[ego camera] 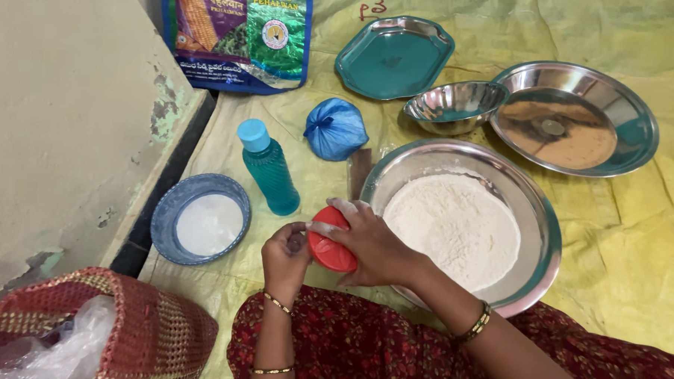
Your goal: The person sifts white flour into a large metal bowl, then adds a small amount of white powder from a red-lidded container and a small packet of powder. They mix the ingredients together by hand.
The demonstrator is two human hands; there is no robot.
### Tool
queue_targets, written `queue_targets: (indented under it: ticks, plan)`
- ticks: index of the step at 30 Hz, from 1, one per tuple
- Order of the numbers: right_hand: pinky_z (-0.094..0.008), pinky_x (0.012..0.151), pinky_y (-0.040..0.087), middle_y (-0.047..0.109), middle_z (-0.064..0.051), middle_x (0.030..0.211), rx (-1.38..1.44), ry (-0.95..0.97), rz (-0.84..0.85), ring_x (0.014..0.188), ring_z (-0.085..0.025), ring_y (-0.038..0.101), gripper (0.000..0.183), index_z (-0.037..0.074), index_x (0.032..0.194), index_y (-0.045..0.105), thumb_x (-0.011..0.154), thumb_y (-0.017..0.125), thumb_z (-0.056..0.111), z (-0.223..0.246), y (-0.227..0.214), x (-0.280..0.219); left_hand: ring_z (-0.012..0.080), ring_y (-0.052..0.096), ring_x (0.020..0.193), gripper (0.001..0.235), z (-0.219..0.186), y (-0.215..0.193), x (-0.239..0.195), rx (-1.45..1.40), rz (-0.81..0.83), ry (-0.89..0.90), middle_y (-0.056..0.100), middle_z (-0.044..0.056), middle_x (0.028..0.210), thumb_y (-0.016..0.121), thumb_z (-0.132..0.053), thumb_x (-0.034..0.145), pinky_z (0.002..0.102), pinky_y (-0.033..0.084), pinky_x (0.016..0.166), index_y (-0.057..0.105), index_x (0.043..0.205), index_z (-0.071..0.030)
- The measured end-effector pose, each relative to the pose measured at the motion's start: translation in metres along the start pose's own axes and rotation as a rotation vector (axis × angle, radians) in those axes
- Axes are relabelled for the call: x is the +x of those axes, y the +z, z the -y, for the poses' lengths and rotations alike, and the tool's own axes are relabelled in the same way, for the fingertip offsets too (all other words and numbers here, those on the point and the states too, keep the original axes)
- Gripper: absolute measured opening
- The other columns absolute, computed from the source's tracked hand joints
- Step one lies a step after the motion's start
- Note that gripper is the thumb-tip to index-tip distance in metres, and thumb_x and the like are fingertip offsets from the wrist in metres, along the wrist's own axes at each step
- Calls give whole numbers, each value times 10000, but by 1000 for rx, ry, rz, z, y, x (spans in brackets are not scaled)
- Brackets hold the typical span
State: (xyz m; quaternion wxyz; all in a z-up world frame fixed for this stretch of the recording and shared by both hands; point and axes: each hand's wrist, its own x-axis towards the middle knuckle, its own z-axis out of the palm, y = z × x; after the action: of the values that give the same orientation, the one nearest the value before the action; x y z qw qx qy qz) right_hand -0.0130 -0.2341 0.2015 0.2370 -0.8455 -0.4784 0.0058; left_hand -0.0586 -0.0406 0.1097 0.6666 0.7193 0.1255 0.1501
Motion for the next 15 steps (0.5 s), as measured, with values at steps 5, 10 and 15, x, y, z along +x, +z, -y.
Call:
queue_targets:
  ticks: [5,10,15]
  plan:
    - [-548,1089,398,370,-235,1519,-52,52,-96,1295,-476,439,1026,274,1473,487,559,950,326,-6,8,-14,84,644,642,288,-2,6,-4,-95,80,-57,722,42,780,693,-36,865,239,524,584,694,1138,55]
    - [-535,1114,383,374,-254,1521,100,89,-234,1335,-476,431,1014,217,1478,480,599,956,382,-27,0,-18,186,643,814,434,-16,6,-4,-524,51,-53,759,169,1084,702,-221,997,306,484,710,695,1284,105]
    - [-525,1175,357,371,-250,1566,156,143,-332,1434,-484,389,1044,195,1517,466,584,898,375,-37,-2,-27,251,561,1232,674,-30,43,-16,-838,-117,-546,529,114,1449,434,-568,956,476,487,922,417,1501,-172]
